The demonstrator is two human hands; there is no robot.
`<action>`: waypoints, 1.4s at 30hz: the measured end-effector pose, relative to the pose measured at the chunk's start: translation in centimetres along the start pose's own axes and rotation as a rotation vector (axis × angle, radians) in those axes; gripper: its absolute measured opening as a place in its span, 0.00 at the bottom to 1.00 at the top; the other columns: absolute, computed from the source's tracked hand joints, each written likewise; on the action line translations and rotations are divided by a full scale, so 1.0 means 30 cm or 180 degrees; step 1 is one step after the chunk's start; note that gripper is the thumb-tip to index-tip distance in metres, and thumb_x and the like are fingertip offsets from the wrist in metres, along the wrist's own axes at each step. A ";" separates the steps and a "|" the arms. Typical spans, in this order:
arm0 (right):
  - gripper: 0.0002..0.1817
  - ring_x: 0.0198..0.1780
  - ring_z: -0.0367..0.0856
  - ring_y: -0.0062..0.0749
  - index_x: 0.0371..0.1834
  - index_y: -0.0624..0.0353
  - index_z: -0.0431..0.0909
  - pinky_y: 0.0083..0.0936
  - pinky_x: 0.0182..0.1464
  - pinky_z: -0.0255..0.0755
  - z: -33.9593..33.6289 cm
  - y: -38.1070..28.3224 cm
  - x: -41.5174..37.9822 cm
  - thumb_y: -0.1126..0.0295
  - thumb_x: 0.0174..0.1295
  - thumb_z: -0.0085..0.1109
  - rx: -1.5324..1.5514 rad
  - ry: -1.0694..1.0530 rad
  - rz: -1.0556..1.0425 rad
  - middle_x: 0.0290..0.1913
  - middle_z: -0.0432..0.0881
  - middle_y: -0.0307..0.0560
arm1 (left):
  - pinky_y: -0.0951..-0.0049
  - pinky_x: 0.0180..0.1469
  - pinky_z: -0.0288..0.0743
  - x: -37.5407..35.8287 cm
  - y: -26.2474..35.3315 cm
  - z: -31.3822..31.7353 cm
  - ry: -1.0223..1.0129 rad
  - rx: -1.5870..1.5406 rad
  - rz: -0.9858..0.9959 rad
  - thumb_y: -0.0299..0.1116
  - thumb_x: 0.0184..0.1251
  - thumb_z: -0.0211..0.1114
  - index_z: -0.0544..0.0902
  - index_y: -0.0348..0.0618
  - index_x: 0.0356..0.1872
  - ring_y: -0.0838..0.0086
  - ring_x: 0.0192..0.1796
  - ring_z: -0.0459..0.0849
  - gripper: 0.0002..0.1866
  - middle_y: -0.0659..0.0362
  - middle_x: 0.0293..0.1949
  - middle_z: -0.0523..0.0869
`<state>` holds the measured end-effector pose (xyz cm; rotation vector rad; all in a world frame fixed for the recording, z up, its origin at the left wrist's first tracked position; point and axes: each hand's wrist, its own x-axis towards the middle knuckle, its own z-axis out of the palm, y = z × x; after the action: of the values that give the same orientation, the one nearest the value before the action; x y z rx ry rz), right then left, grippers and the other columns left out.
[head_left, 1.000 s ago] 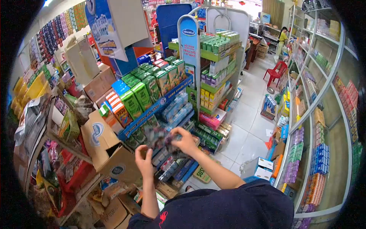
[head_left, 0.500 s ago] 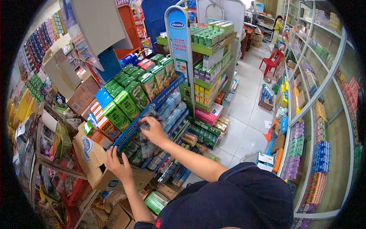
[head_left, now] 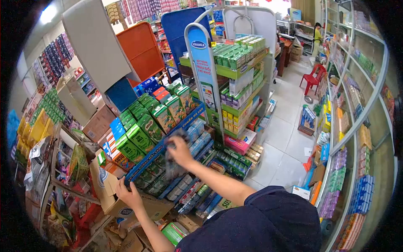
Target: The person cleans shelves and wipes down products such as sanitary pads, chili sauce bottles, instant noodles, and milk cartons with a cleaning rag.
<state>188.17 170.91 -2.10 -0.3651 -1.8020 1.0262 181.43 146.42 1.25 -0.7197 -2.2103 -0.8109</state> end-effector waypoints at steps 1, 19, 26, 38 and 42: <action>0.14 0.45 0.70 0.47 0.39 0.60 0.69 0.33 0.48 0.63 -0.037 0.023 0.044 0.73 0.47 0.52 0.0000 0.0279 0.0072 0.41 0.72 0.53 | 0.60 0.54 0.56 0.007 0.027 0.001 0.0041 0.0149 -0.0046 0.32 0.52 0.58 0.73 0.39 0.44 0.61 0.51 0.68 0.17 0.55 0.46 0.73; 0.24 0.53 0.67 0.45 0.51 0.66 0.65 0.34 0.53 0.61 -0.221 0.193 0.200 0.71 0.51 0.57 -0.0050 0.1052 0.1038 0.50 0.71 0.56 | 0.59 0.54 0.55 0.001 0.069 0.052 0.0279 0.0298 -0.0345 0.29 0.53 0.58 0.69 0.40 0.43 0.59 0.47 0.68 0.15 0.53 0.41 0.70; 0.14 0.49 0.69 0.43 0.39 0.60 0.76 0.32 0.54 0.59 -0.151 0.151 0.068 0.75 0.46 0.52 0.0129 -0.0024 -0.0032 0.45 0.75 0.51 | 0.59 0.52 0.62 0.007 0.020 0.077 0.0617 0.0688 0.0081 0.32 0.49 0.59 0.72 0.35 0.46 0.54 0.49 0.72 0.20 0.47 0.44 0.76; 0.11 0.41 0.72 0.42 0.34 0.56 0.77 0.29 0.44 0.64 -0.172 0.094 0.109 0.76 0.45 0.58 -0.0231 -0.0273 -0.0489 0.34 0.77 0.48 | 0.62 0.53 0.54 -0.010 -0.007 0.131 0.0929 0.0825 0.0115 0.31 0.49 0.58 0.72 0.45 0.42 0.64 0.52 0.69 0.16 0.58 0.43 0.74; 0.11 0.40 0.74 0.35 0.32 0.61 0.76 0.26 0.45 0.65 -0.269 0.198 0.237 0.79 0.42 0.59 -0.0266 0.0522 -0.0425 0.35 0.78 0.46 | 0.63 0.54 0.54 -0.010 -0.007 0.127 0.0924 0.0793 0.0098 0.32 0.49 0.58 0.72 0.46 0.42 0.65 0.53 0.69 0.16 0.59 0.43 0.74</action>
<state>190.69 182.91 -1.16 -0.3643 -1.7006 0.8067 179.98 148.91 -1.25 -0.4799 -1.9862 -0.5705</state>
